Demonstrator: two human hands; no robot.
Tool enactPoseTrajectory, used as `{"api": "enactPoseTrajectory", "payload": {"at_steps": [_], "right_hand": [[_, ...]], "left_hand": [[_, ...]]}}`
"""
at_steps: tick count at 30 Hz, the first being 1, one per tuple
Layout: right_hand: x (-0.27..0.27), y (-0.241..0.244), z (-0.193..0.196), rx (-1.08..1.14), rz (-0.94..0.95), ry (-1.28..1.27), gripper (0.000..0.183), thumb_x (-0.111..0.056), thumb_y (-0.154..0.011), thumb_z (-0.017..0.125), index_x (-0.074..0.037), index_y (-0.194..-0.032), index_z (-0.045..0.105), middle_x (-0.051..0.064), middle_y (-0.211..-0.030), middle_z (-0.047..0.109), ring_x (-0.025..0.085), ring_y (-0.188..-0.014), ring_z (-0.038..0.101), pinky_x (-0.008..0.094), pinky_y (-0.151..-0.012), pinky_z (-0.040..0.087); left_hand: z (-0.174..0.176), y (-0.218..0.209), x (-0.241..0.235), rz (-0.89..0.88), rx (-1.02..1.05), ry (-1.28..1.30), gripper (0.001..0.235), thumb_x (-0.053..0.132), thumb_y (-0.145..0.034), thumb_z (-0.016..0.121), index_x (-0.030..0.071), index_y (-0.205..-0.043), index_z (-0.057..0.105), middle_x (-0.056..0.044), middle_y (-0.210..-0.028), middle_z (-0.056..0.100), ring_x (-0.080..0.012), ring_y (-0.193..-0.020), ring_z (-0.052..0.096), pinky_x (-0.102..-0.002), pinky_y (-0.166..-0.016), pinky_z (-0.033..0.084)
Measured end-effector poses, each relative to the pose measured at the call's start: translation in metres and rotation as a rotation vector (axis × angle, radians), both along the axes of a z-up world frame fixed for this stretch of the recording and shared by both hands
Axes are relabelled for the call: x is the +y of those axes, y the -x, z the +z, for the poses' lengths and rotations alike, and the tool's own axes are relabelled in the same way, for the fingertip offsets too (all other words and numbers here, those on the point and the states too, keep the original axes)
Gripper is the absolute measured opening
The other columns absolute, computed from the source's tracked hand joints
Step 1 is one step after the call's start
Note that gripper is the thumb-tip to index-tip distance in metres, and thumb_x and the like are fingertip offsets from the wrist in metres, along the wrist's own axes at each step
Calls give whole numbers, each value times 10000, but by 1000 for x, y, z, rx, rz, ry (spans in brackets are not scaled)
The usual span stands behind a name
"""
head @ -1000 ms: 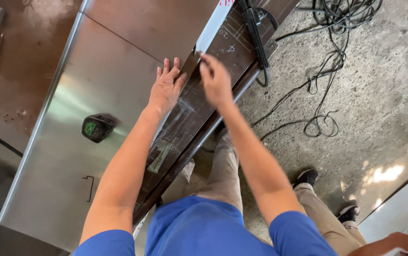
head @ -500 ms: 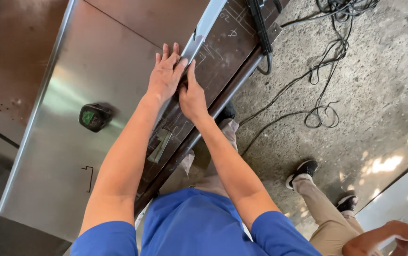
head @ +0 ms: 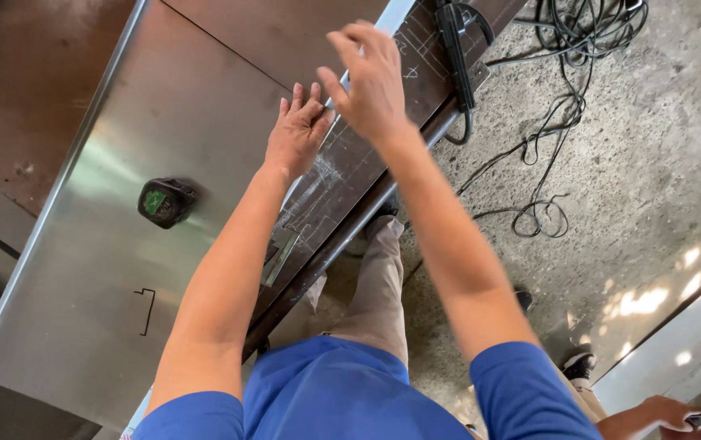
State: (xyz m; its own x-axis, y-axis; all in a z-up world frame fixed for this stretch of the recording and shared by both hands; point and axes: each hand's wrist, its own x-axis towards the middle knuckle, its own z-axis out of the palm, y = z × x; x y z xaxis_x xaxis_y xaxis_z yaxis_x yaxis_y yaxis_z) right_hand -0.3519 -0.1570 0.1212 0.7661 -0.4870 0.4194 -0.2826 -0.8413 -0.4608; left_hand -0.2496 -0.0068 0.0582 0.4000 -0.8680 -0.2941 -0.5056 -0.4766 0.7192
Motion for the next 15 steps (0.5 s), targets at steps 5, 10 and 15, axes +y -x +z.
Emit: {"api": "enactPoseTrajectory", "payload": {"at_steps": [5, 10, 15], "right_hand": [[-58, -25, -9, 590, 467, -34, 400, -450, -853, 829, -127, -1087, 790, 132, -1031, 715, 304, -1154, 600, 529, -1195, 158], [-80, -29, -8, 653, 545, 2, 377, -498, -653, 873, -230, -917, 847, 56, -901, 740, 283, -1070, 620, 482, -1160, 246], [-84, -26, -34, 525, 565, 21, 248, -429, -728, 895, -205, -786, 806, -3, -807, 722, 221, -935, 637, 420, -950, 376]], "left_hand": [[8, 2, -1, 29, 20, 70, 447, 420, -1063, 483, 76, -1321, 603, -92, -1608, 413, -339, -1550, 209, -469, -1273, 129], [9, 2, -2, 37, -8, 40, 393, 403, -1059, 492, 42, -1090, 645, -100, -1624, 403, -346, -1548, 219, -473, -1270, 151], [14, 0, -3, 14, -26, 19, 374, 377, -1065, 517, 23, -1039, 633, -88, -1640, 406, -345, -1563, 238, -476, -1284, 173]]}}
